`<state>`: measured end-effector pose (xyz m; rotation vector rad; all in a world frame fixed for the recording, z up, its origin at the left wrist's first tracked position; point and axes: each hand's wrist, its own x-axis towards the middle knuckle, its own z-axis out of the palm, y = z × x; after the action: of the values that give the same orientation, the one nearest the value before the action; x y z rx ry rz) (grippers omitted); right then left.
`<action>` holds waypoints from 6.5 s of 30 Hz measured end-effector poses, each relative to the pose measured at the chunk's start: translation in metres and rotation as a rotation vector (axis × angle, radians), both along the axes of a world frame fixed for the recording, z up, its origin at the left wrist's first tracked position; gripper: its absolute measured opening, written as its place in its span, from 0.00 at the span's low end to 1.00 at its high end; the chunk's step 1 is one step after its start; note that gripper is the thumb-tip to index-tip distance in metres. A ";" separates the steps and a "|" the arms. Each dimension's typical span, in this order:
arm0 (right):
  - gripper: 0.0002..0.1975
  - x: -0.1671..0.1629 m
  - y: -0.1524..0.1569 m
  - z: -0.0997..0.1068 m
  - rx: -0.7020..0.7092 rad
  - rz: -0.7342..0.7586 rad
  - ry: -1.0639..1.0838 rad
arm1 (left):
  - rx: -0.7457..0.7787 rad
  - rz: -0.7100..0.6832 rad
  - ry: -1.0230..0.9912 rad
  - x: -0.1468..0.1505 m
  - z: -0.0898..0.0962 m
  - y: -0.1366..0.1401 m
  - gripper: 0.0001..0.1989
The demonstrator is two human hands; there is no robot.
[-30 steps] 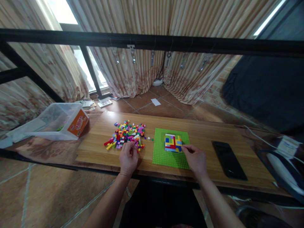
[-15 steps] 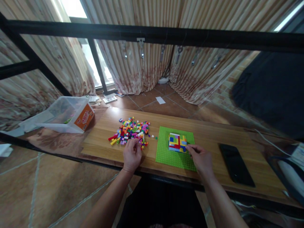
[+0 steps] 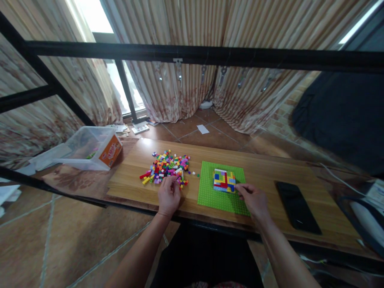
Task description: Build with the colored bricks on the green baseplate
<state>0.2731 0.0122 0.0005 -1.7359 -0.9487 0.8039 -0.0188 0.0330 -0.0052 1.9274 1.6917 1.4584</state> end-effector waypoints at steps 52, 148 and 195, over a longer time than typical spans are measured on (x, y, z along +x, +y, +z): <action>0.12 -0.054 -0.047 0.007 0.155 0.066 -0.052 | 0.018 -0.003 0.044 -0.006 -0.005 0.004 0.06; 0.12 -0.140 0.008 0.016 0.221 0.543 -0.539 | 0.012 -0.013 -0.076 -0.003 -0.004 -0.001 0.10; 0.13 -0.060 -0.045 0.012 0.217 0.023 0.156 | -0.160 -0.341 0.111 -0.007 0.012 -0.001 0.12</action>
<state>0.2128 -0.0329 0.0127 -1.4568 -0.9165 0.8078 -0.0254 0.0325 0.0063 2.1112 1.3833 1.0786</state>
